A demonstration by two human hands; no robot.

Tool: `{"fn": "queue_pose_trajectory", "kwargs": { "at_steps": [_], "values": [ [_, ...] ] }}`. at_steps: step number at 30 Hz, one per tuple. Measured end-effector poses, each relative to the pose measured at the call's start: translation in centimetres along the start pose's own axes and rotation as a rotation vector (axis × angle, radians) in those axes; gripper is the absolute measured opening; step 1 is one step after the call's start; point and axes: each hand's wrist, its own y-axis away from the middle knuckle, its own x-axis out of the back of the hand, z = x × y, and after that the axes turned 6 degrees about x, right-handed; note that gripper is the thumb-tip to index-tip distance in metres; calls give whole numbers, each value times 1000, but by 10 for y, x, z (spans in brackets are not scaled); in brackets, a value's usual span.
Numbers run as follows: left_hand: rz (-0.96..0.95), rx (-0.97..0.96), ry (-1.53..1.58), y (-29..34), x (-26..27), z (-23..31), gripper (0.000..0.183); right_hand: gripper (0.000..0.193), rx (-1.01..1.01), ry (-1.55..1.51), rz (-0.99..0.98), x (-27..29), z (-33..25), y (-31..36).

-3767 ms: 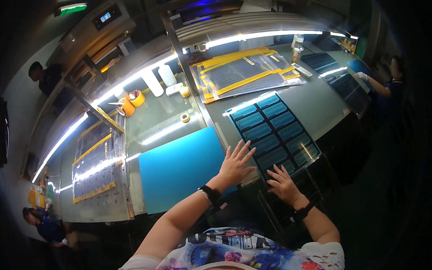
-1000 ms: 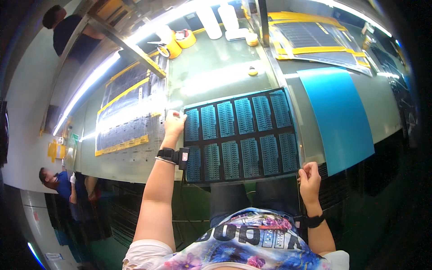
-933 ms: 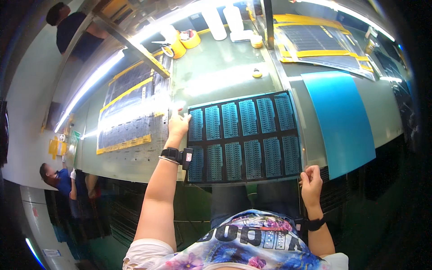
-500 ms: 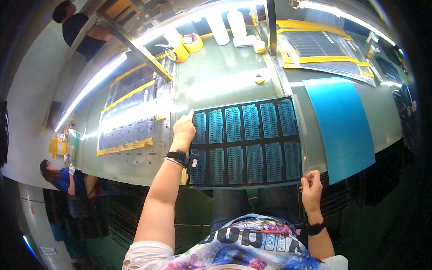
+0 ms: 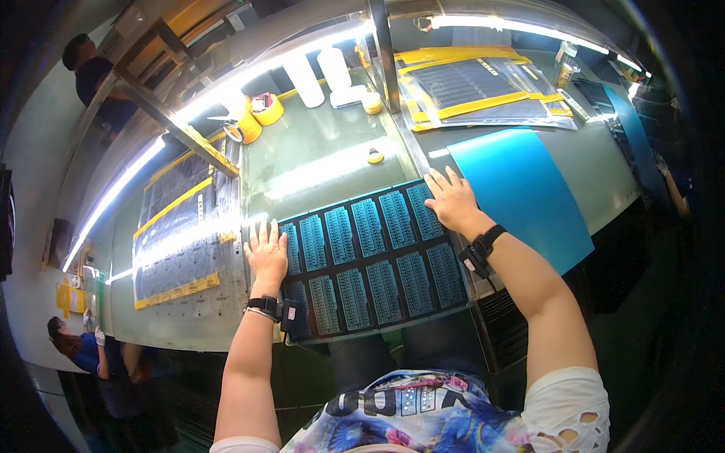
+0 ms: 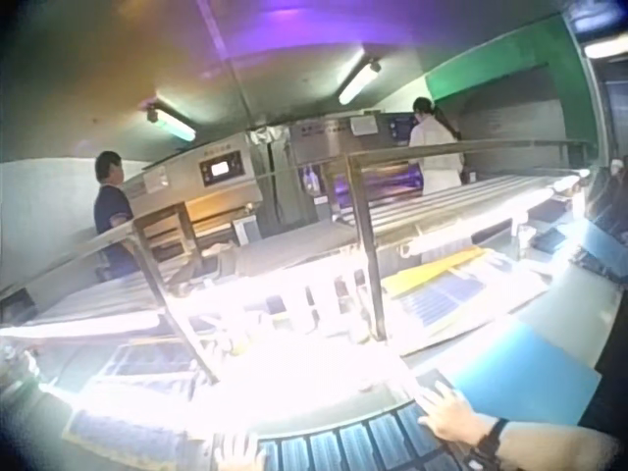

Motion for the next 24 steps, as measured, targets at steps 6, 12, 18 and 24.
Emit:
{"fn": "queue_pose_trajectory", "kwargs": {
  "at_steps": [6, 12, 18, 24],
  "values": [
    [-56, 41, 92, 4, 4, 0, 54, 56, 7, 49, -186, 7, -1, -12],
    [-48, 123, 188, 9, -4, 21, 61, 61, 21, 59, -65, 6, 7, 18],
    [-91, 188, 118, 12, -5, 7, 64, 77, 256, -201, -200, 61, -36, 140],
    [44, 39, 160, 84, 28, -6, 80, 88, 200, -159, -222, 72, -48, 170]
  ]
}}
